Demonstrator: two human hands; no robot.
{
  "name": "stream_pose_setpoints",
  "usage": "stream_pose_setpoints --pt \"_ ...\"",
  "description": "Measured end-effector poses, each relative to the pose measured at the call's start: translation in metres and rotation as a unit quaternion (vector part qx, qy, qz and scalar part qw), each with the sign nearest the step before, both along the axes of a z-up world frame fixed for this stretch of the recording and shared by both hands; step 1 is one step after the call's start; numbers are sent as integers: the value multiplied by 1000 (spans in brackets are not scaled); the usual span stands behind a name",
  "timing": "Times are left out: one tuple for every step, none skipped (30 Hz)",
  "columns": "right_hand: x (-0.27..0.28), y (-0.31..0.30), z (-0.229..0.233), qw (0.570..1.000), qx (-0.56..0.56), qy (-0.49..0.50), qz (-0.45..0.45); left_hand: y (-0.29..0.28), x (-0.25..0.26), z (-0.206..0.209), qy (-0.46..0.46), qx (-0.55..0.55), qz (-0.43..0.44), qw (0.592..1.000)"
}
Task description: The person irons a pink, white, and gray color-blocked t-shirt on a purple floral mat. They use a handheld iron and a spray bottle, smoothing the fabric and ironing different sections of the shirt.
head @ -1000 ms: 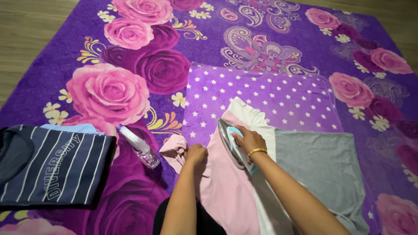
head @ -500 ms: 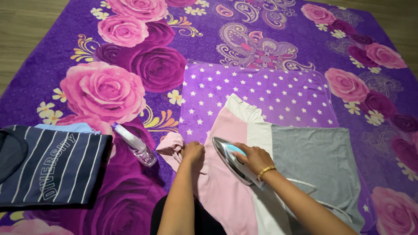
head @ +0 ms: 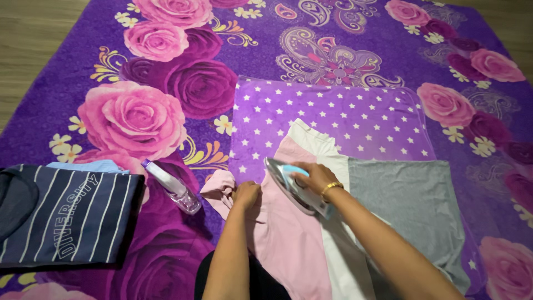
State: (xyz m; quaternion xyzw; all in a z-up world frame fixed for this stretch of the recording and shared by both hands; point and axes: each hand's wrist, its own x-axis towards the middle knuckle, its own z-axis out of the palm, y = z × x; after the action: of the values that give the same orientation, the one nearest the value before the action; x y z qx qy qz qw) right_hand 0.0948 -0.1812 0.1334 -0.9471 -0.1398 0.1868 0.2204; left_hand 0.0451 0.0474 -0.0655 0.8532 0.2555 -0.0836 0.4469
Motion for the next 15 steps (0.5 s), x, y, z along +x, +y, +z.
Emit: stream_pose_setpoints --pt "-5 -3 5 998 -22 57 -2 0 -1 0 -4 -22 8 1000" --pt "-12 -7 9 998 -25 51 26 -1 -3 0 -8 -44 16 999" --pt "-24 -13 12 997 -27 45 54 -1 -4 2 3 -48 16 999" --pt "-33 -18 15 995 -30 38 82 -2 -5 5 14 -51 16 998" --pt "-39 -23 18 995 -43 42 83 -2 -4 8 24 -55 15 998" --pt "-43 -28 21 994 -57 47 84 -3 -4 12 22 -37 11 999" --pt "-47 -31 21 992 -70 52 86 -2 -5 15 20 -19 8 1000" --pt "-48 -33 20 992 -72 32 102 -2 -6 17 19 -2 5 1000" --pt "-48 -34 19 990 -74 12 118 -2 -7 19 19 -3 8 1000" --pt "-46 -34 16 988 -76 -8 133 -3 -7 20 19 -5 11 1000" --pt "-45 -34 13 987 -65 -31 144 -4 -7 21 19 -8 13 1000" --pt "-43 -32 10 985 -55 -54 156 -5 -6 21 20 0 10 1000" --pt "-41 -30 6 982 -44 -77 168 -4 -6 20 21 9 8 1000" --pt "-39 -28 4 984 -57 -60 156 -5 -6 20 22 18 7 1000" --pt "-36 -24 2 986 -68 -44 144 -4 -6 20 20 21 9 1000"
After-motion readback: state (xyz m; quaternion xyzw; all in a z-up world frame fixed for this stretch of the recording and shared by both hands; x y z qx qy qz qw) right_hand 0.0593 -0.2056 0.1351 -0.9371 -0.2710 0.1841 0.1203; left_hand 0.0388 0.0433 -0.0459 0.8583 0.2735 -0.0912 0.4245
